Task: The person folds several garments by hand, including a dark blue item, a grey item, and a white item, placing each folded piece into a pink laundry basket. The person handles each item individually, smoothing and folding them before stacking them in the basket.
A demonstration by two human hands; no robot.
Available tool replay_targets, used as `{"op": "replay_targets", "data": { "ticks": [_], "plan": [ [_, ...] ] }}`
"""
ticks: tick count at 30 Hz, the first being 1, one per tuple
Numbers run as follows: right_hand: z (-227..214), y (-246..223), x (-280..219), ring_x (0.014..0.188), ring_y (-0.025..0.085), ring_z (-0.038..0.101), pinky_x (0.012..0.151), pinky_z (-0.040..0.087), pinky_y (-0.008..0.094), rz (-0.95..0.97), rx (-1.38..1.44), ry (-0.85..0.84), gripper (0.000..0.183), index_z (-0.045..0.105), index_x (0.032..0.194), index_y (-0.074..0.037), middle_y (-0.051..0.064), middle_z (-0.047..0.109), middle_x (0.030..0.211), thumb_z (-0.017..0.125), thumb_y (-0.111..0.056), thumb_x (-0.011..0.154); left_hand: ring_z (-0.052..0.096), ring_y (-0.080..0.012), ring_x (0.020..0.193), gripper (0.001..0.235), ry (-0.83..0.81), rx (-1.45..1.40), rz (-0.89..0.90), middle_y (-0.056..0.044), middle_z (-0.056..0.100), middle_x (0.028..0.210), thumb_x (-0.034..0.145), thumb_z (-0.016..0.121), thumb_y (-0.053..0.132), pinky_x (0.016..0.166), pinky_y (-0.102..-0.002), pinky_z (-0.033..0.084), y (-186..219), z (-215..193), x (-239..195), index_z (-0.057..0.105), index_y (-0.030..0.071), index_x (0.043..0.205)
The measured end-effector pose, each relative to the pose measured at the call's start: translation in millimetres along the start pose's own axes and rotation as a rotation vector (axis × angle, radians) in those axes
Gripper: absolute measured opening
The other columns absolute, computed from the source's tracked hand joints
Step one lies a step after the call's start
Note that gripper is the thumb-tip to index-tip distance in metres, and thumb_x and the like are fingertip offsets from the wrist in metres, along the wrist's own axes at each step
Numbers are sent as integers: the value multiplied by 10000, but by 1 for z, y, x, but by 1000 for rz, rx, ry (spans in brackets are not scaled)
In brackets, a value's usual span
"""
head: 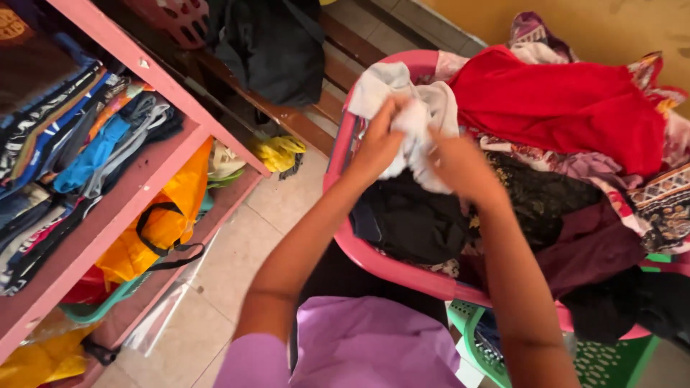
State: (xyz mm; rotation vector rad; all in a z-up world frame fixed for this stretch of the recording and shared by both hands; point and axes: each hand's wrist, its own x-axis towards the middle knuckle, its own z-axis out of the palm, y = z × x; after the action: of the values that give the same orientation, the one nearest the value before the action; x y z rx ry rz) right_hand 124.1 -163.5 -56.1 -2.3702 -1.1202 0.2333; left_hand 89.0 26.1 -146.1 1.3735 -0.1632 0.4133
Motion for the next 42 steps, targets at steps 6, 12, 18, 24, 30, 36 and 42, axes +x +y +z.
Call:
{"op": "replay_targets", "data": {
  "ticks": [6, 12, 18, 24, 30, 36, 42],
  "plan": [
    [-68, 44, -20, 880, 147, 679, 808, 544, 301, -49, 1177, 319, 169, 649, 1174, 28, 89, 702, 1021, 624, 1, 1009, 597, -162, 988, 543, 329, 378, 155, -72, 634, 1168, 782, 809, 112, 855, -305, 516, 5, 2, 44, 549, 78, 1258],
    [-67, 74, 5, 907, 230, 722, 819, 589, 370, 46, 1595, 510, 295, 661, 1203, 42, 138, 725, 1085, 703, -194, 1031, 650, -148, 961, 457, 155, 598, 183, -47, 686, 1077, 834, 862, 150, 859, -306, 537, 1, -8, 21, 636, 100, 1228],
    [-37, 66, 30, 1215, 422, 606, 988, 512, 516, -85, -284, 490, 620, 615, 1361, -14, 224, 648, 1340, 797, -335, 863, 600, -83, 1003, 327, -83, -91, -65, -1, 667, 1060, 976, 774, 248, 884, -262, 502, -24, -12, 21, 645, 32, 1185],
    [-20, 21, 49, 936, 290, 728, 841, 560, 388, -9, 177, -245, 489, 622, 1319, -84, 148, 747, 1032, 748, -379, 949, 590, -107, 1057, 394, -19, -390, -79, -20, 628, 1141, 1041, 651, 382, 941, -263, 489, -17, -22, 19, 576, 62, 1258],
    [-25, -1, 40, 709, 370, 584, 671, 484, 451, 91, 110, -20, 464, 622, 1009, -1, 243, 581, 761, 818, -409, 907, 560, -130, 1131, 446, 173, -62, 116, -72, 571, 1228, 1076, 612, 382, 1005, -271, 464, -10, -25, 20, 485, 52, 1347],
    [-14, -17, 40, 731, 296, 665, 595, 485, 423, -81, -176, 181, 231, 693, 1017, -89, 107, 708, 834, 741, -264, 874, 559, -137, 1066, 390, 143, -195, 166, -75, 553, 1157, 1040, 692, 277, 960, -284, 482, -13, -14, 17, 448, 69, 1262],
    [-49, 11, 25, 717, 172, 613, 691, 520, 318, 73, 1431, 119, 209, 608, 947, -1, 52, 636, 806, 543, -188, 1014, 586, -185, 1055, 532, 161, 384, 425, -89, 556, 1136, 828, 864, 44, 964, -330, 513, 13, -4, 11, 444, 98, 1150]
  ]
}}
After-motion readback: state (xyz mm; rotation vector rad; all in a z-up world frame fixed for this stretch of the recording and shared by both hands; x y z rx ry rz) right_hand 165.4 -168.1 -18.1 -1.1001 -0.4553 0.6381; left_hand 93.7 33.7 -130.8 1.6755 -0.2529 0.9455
